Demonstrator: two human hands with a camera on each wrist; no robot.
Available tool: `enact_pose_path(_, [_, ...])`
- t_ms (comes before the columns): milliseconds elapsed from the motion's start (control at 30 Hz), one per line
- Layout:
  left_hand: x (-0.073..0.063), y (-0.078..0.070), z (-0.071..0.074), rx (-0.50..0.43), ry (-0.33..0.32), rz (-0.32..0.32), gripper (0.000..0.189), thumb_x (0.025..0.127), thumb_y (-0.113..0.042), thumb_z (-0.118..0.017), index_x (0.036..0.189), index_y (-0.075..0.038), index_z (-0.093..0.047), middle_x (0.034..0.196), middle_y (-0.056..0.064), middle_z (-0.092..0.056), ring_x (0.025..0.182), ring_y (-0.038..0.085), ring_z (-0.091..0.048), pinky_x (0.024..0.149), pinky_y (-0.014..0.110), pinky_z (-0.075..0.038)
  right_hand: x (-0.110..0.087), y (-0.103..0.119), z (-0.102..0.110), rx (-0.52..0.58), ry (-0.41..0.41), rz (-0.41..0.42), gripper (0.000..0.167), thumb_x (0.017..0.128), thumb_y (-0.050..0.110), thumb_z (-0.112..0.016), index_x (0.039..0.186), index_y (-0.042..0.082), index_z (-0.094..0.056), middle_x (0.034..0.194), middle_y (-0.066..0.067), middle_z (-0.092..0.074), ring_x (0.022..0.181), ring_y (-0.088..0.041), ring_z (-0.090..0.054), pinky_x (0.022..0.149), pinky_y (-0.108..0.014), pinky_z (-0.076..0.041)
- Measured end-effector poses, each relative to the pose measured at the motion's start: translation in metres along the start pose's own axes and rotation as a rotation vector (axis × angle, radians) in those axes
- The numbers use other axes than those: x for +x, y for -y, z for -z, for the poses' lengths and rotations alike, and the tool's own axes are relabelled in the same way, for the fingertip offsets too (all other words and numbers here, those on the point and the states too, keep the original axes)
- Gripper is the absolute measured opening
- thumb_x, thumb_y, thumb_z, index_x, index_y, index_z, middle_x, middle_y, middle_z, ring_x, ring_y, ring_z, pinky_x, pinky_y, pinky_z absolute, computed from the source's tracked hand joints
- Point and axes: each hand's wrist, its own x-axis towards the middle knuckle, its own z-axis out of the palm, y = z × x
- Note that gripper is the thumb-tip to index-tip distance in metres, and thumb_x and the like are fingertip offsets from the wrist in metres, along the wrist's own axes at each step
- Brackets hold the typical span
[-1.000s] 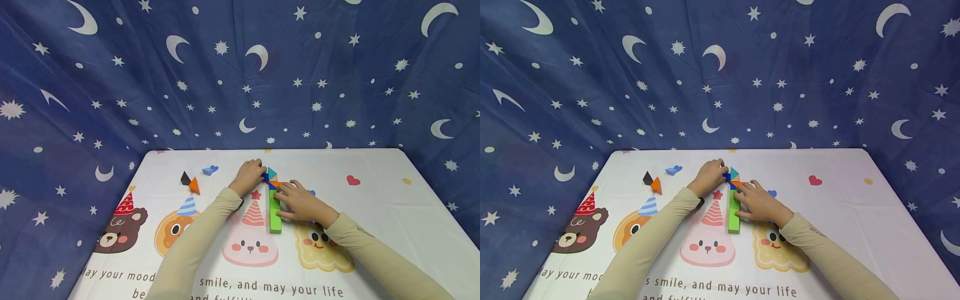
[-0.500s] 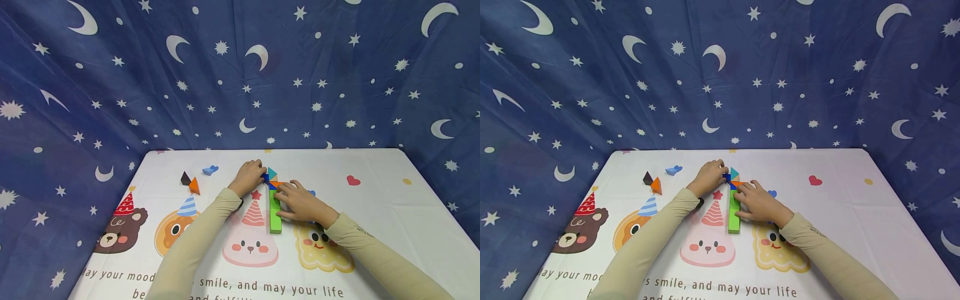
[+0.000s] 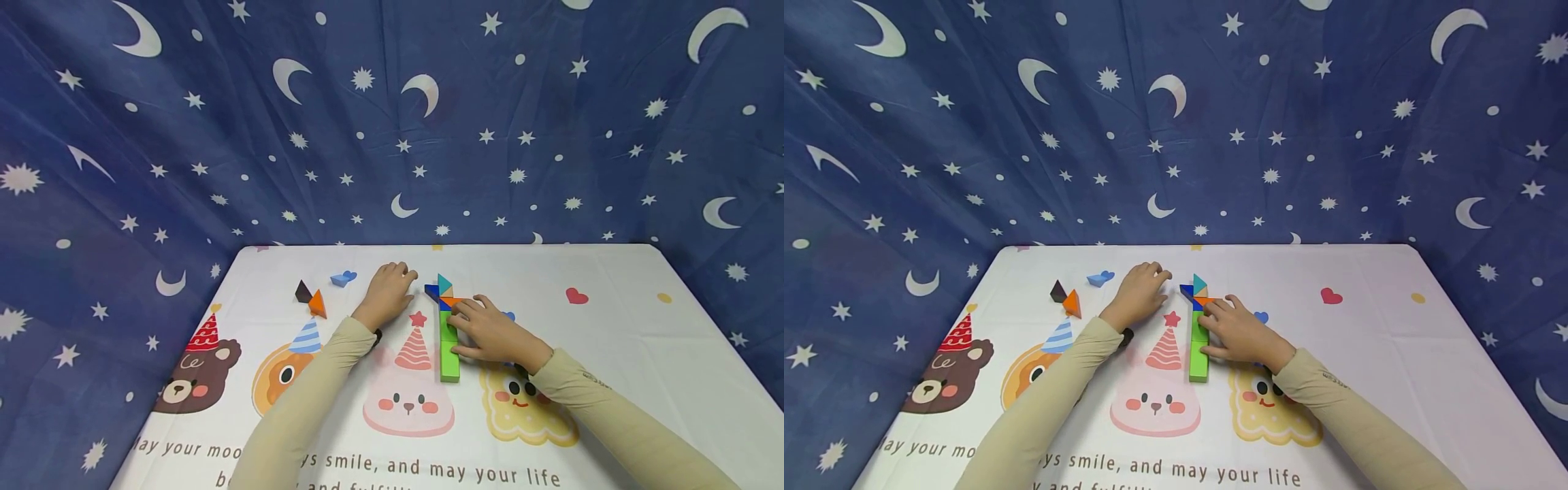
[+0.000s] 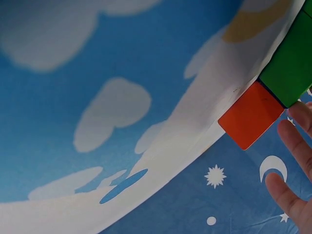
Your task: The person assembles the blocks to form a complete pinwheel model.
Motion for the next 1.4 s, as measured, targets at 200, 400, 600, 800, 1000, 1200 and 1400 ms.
enact_pose_path(200, [-0.026,0.023,0.010,-0.032,-0.036,0.068,0.037,0.081,-0.024,-0.072,0.115,-0.012,-0.061,0.107,0.009,-0.058,0.101,0.027,-0.055,0.097,0.040,-0.043,0.000,-0.001,-0.001,0.002,0.005,0.003,0.047,0.085,0.049,-0.061,0.114,0.012,-0.059,0.112,-0.007,-0.057,0.111,-0.027,-0.052,0.096,-0.051,-0.040])
enact_pose_path(400, [-0.053,0.048,0.017,-0.043,-0.049,0.148,0.039,0.080,-0.022,-0.072,0.115,-0.011,-0.060,0.109,0.011,-0.057,0.101,0.029,-0.054,0.098,0.043,-0.041,0.001,-0.002,-0.002,-0.009,-0.010,0.009,0.048,0.084,0.050,-0.061,0.114,0.013,-0.060,0.112,-0.007,-0.058,0.109,-0.025,-0.053,0.095,-0.051,-0.041])
enact_pose_path(600, [-0.078,0.068,0.022,-0.038,-0.091,0.219,0.040,0.079,-0.023,-0.073,0.116,-0.009,-0.061,0.110,0.013,-0.058,0.101,0.031,-0.055,0.097,0.045,-0.042,0.001,-0.001,0.000,0.000,-0.003,0.009,0.047,0.085,0.049,-0.061,0.114,0.012,-0.060,0.113,-0.008,-0.057,0.111,-0.026,-0.052,0.096,-0.051,-0.040])
enact_pose_path(800, [-0.097,0.081,0.024,-0.035,-0.071,0.291,0.042,0.080,-0.026,-0.072,0.116,-0.007,-0.060,0.110,0.016,-0.058,0.100,0.034,-0.056,0.092,0.046,-0.044,0.001,-0.001,-0.001,0.010,0.000,0.007,0.047,0.085,0.049,-0.061,0.115,0.013,-0.059,0.114,-0.008,-0.057,0.113,-0.028,-0.053,0.095,-0.051,-0.040])
enact_pose_path(1000, [-0.111,0.091,0.021,-0.039,-0.084,0.317,0.042,0.079,-0.026,-0.072,0.114,-0.006,-0.060,0.106,0.017,-0.060,0.094,0.035,-0.057,0.086,0.047,-0.046,0.001,-0.001,-0.002,0.009,0.009,0.002,0.048,0.085,0.049,-0.061,0.116,0.013,-0.058,0.116,-0.009,-0.056,0.116,-0.029,-0.052,0.096,-0.053,-0.040])
enact_pose_path(1200, [-0.119,0.094,0.018,-0.051,-0.112,0.341,0.043,0.075,-0.025,-0.075,0.110,-0.005,-0.060,0.099,0.018,-0.060,0.089,0.036,-0.057,0.082,0.047,-0.047,0.000,-0.002,-0.003,0.010,0.008,0.001,0.048,0.085,0.049,-0.061,0.116,0.014,-0.058,0.115,-0.008,-0.056,0.116,-0.030,-0.053,0.095,-0.053,-0.041])
enact_pose_path(1400, [-0.123,0.097,0.017,-0.018,-0.114,0.382,0.049,0.075,-0.029,-0.076,0.110,0.000,-0.058,0.099,0.021,-0.060,0.088,0.038,-0.057,0.082,0.049,-0.046,0.000,-0.001,-0.003,0.000,0.000,0.010,0.048,0.085,0.049,-0.061,0.115,0.013,-0.059,0.113,-0.008,-0.057,0.113,-0.028,-0.053,0.095,-0.051,-0.041])
